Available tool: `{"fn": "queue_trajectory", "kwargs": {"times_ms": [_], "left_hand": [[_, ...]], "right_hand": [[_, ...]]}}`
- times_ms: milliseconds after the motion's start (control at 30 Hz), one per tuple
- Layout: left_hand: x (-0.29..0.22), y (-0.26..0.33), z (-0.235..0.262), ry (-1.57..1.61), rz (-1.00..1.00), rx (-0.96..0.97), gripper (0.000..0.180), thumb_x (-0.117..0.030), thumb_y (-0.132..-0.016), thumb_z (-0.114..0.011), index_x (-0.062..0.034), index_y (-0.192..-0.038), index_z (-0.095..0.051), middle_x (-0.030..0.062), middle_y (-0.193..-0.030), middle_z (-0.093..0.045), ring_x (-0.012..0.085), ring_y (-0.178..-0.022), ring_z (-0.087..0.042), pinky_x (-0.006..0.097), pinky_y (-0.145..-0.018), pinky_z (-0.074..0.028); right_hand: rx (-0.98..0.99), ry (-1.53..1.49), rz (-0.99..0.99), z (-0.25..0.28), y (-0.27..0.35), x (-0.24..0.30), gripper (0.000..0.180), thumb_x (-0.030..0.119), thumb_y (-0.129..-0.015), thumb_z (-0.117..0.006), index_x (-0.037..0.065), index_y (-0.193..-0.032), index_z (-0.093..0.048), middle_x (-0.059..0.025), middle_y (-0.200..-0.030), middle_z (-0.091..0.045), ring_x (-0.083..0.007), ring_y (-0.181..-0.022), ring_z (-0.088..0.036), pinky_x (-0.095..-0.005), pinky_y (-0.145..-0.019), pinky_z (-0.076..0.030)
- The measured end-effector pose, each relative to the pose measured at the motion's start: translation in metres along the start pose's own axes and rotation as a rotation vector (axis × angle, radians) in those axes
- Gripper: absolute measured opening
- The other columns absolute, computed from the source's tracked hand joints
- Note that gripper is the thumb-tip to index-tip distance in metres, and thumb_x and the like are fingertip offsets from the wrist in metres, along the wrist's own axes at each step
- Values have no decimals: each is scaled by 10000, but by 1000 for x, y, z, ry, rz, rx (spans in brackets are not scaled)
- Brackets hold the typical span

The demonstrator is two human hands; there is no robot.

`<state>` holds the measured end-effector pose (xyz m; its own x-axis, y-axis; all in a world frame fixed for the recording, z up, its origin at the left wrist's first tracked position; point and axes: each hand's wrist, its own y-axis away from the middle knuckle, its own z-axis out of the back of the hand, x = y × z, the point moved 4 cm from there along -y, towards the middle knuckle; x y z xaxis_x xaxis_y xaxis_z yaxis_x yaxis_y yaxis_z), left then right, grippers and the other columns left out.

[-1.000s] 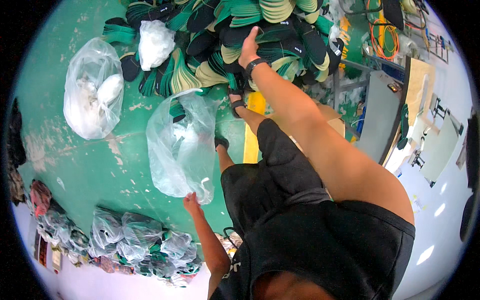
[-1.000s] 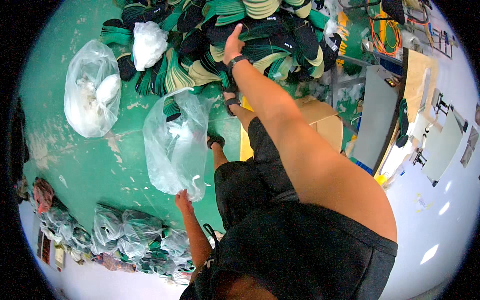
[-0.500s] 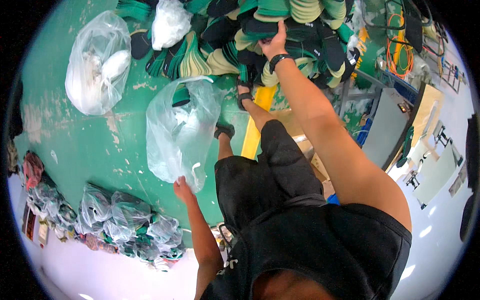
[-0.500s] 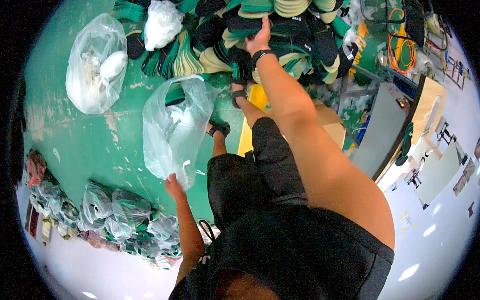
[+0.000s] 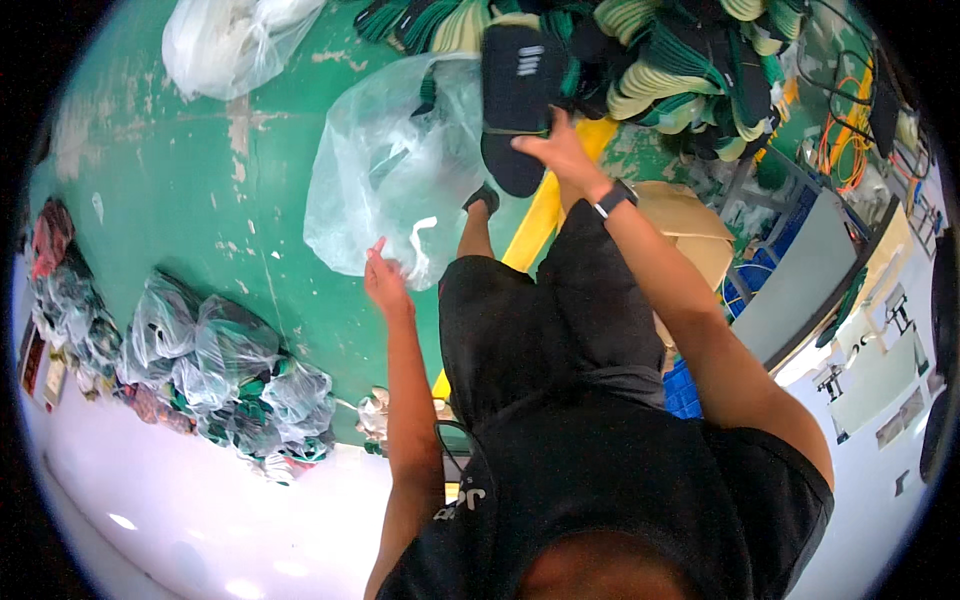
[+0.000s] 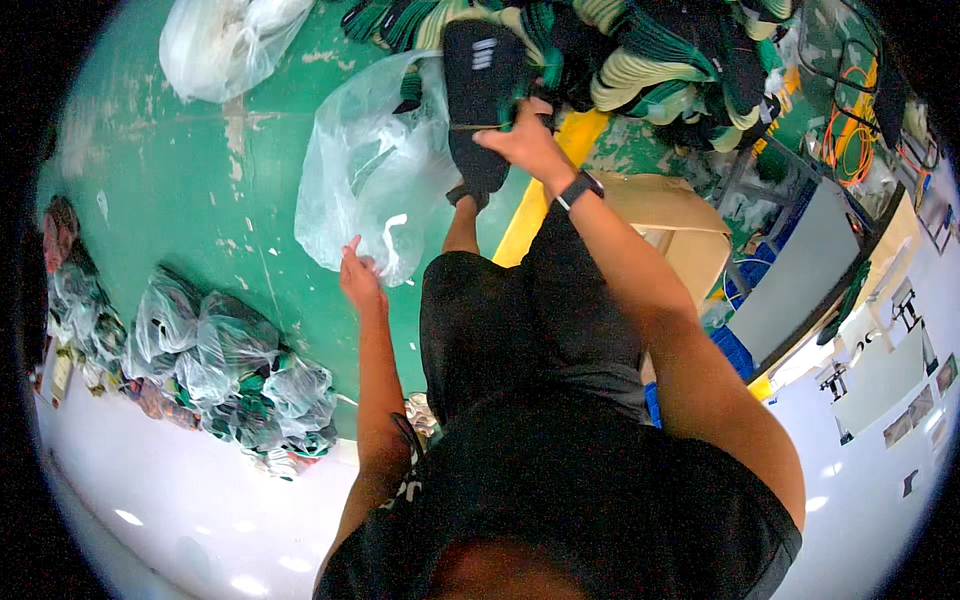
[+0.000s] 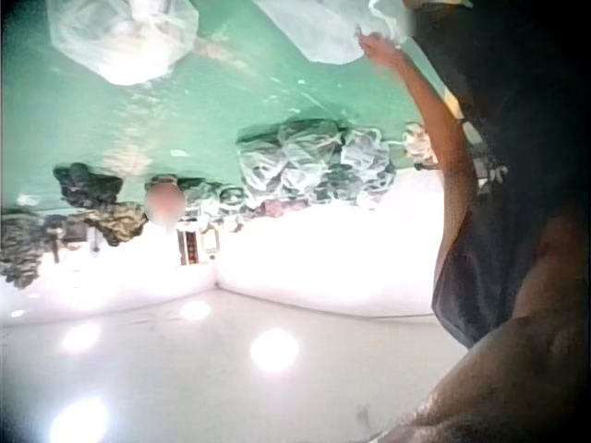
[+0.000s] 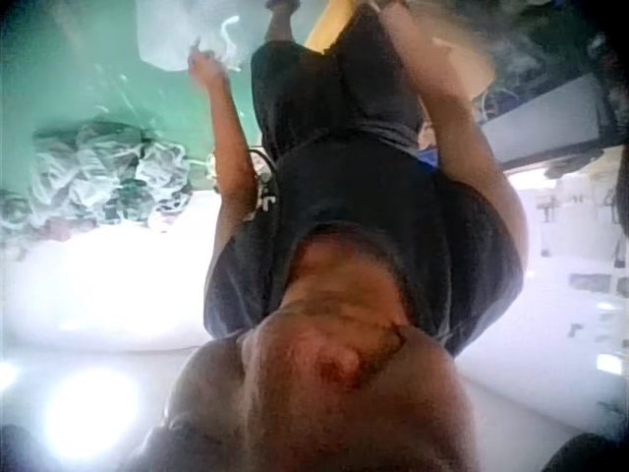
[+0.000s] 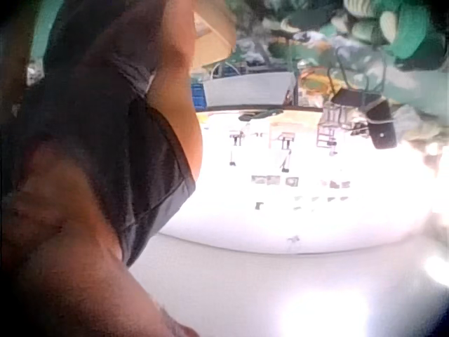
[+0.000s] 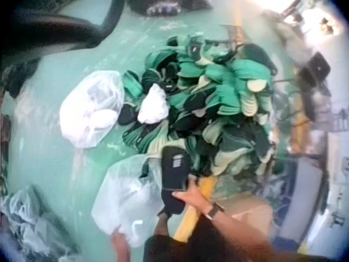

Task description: The person picks up green and black shoe soles from a pile on the floor and places them into a large plastic bag.

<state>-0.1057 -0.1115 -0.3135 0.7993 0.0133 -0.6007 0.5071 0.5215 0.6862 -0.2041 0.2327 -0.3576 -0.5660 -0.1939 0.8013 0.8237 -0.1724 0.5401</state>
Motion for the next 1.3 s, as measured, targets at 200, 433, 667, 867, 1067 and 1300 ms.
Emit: {"fn": "queue_trajectory", "kwargs": {"times_ms": [200,433,667,867,1067,1300], "left_hand": [[9,5,9,89,-98,74,341,-262,-952,-465,-22,-1164,-580,-78,-583,-344,23,-518,-310,200,-450,-240],[30,-5,31,237,23,82,321,-124,-864,-597,-14,-1164,-565,-66,-659,-437,15,-554,-345,200,-448,-263],[44,-49,29,95,58,124,397,-71,-824,-621,-30,-1205,-518,-51,-621,-407,60,-523,-348,226,-446,-292],[62,-44,28,-317,82,240,321,-77,-845,-583,-21,-1158,-544,-25,-611,-430,64,-502,-387,218,-436,-346],[70,2,16,-463,138,302,280,-117,-872,-534,-10,-1129,-567,-1,-657,-481,69,-543,-453,212,-491,-421],[105,-16,-60,-880,-122,372,373,-164,-810,-556,-103,-1177,-567,120,-668,-595,214,-596,-583,370,-575,-462]], "right_hand": [[700,1011,118,-175,8,0,489,480,-488,-712,43,-707,-691,-176,-778,-658,-321,-743,-643,-390,-650,-497],[856,781,503,-307,61,-12,396,334,-733,-617,23,-978,-623,-159,-952,-613,-316,-925,-565,-401,-817,-438],[-119,-29,-131,-10,5,-128,723,496,-754,-638,-59,-1183,-465,-215,-1162,-532,-297,-1041,-523,-391,-875,-427],[-797,-276,-564,215,-80,-167,1126,698,-723,-563,-129,-1361,-143,-237,-1369,-355,-319,-1172,-449,-389,-942,-392],[-581,-798,-605,281,-148,-180,983,718,-789,-405,-45,-1389,-255,-211,-1404,-344,-361,-1241,-403,-427,-1017,-325],[-717,-524,-833,276,-166,-94,800,573,-875,-384,72,-1450,-142,-121,-1510,-115,-289,-1381,-135,-427,-1094,-164]]}}
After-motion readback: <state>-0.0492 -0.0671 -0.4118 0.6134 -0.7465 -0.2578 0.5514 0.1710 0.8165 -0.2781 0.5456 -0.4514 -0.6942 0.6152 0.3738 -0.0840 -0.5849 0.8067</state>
